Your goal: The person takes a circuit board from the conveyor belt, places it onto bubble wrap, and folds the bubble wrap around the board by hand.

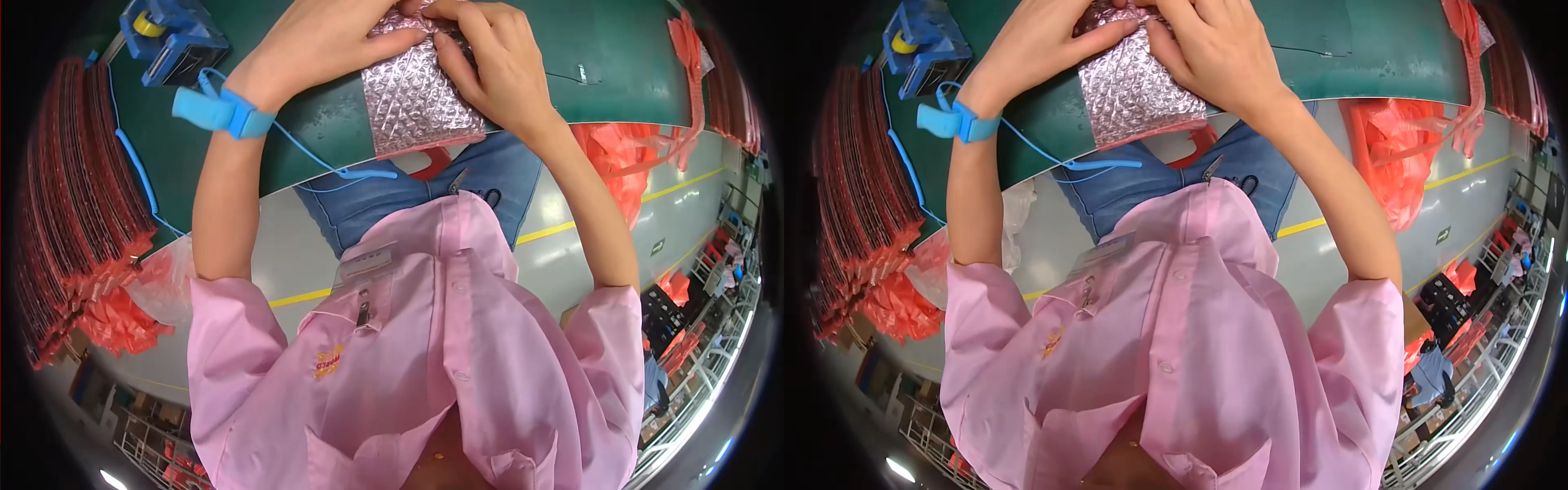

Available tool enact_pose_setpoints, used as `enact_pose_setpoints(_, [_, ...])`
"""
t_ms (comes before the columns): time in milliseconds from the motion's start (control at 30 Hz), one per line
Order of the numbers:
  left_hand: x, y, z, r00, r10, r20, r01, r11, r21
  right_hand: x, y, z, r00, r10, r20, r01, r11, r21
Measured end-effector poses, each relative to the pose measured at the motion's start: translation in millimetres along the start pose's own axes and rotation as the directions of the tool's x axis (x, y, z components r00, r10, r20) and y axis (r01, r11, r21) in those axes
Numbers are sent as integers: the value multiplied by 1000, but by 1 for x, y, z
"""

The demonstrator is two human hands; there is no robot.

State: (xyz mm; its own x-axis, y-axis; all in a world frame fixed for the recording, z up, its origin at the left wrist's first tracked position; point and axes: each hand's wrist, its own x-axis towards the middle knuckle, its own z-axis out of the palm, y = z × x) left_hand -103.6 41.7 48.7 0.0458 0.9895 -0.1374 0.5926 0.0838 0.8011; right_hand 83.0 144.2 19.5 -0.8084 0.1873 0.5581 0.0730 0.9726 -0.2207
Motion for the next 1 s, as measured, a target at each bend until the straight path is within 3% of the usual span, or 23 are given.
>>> enact_pose_setpoints(167, [0, 4, 2, 999, -45, 11, 46, 999, -22, -5, 0, 3, 1000, 23, -18, -24, 999, -28])
enact_pose_setpoints(300, [-1, 7, 2, 1000, -1, -27, 5, 992, 130, -4, 7, -2, 998, 9, -62, -6, 998, 58])
enact_pose_setpoints(467, [-3, 12, 1, 995, 79, -62, -54, 942, 330, -12, 8, 1, 982, 104, -157, -71, 976, 204])
enact_pose_setpoints(533, [-4, 14, 0, 991, 112, -80, -70, 909, 410, -25, 32, 1, 938, -80, -337, 98, 994, 38])
enact_pose_setpoints(567, [-5, 14, 0, 988, 127, -90, -74, 891, 447, -35, 27, -15, 936, -78, -342, 96, 995, 34])
enact_pose_setpoints(633, [-7, 15, 0, 981, 158, -111, -78, 850, 521, -61, -1, -61, 939, 209, -274, -144, 960, 238])
enact_pose_setpoints(700, [-9, 12, 3, 971, 203, -124, -101, 823, 559, -109, -9, -84, 904, 354, -239, -317, 931, 182])
enact_pose_setpoints(733, [-8, 10, 6, 959, 245, -139, -118, 799, 590, -142, -11, -84, 842, 448, -300, -446, 891, 79])
enact_pose_setpoints(767, [-7, 8, 9, 945, 289, -154, -136, 774, 618, -183, -10, -82, 711, 638, -295, -640, 761, 101])
enact_pose_setpoints(833, [-6, 11, 10, 923, 351, -155, -174, 743, 646, -269, -8, -78, 331, 915, -232, -923, 365, 123])
enact_pose_setpoints(867, [-7, 14, 9, 940, 299, -163, -135, 768, 626, -318, -11, -73, 93, 979, -179, -987, 115, 113])
enact_pose_setpoints(900, [-8, 18, 8, 955, 247, -164, -100, 789, 606, -414, -11, -67, 72, 978, -198, -988, 97, 119])
enact_pose_setpoints(967, [-7, 26, 6, 979, 148, -140, -44, 824, 565, -563, -40, 6, -211, 974, 78, -969, -219, 113])
enact_pose_setpoints(1000, [-5, 24, 2, 983, 142, -115, -54, 827, 560, -587, -62, 14, -245, 968, 51, -960, -249, 126])
